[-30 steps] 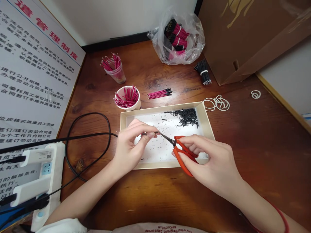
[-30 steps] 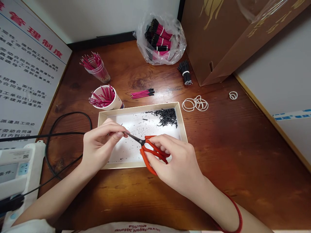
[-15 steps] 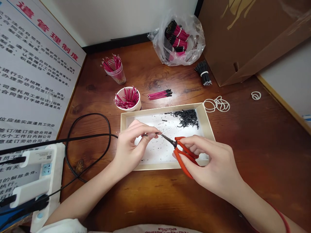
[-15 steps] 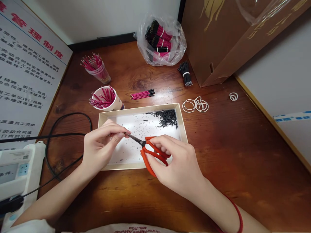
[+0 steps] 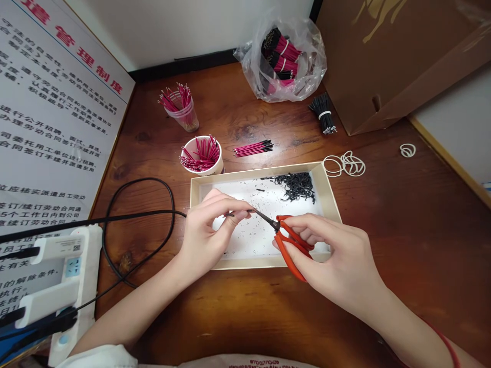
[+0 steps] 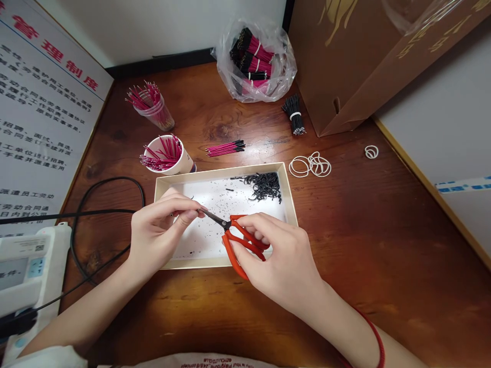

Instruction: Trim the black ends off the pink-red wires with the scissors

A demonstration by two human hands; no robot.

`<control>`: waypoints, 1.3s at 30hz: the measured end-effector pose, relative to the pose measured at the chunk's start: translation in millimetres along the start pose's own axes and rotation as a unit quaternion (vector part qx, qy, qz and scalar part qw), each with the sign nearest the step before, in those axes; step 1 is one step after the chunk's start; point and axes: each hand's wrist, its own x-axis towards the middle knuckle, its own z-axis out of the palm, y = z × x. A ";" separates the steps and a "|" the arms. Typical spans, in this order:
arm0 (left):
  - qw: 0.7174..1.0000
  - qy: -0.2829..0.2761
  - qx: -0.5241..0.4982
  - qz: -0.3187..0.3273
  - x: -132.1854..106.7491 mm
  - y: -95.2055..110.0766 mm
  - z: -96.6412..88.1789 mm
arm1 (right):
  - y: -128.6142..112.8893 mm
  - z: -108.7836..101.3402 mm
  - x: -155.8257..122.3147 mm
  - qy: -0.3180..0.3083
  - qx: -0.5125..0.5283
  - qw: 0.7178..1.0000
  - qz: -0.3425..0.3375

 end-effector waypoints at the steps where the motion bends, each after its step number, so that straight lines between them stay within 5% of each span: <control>1: 1.000 0.000 -0.001 0.000 0.3 0.1 0.1 | 0.1 0.0 0.0 0.000 0.000 1.000 0.001; 39: 1.000 -0.009 0.000 0.002 0.0 1.3 -0.1 | 0.1 -0.4 -1.2 0.006 -0.012 1.000 -0.025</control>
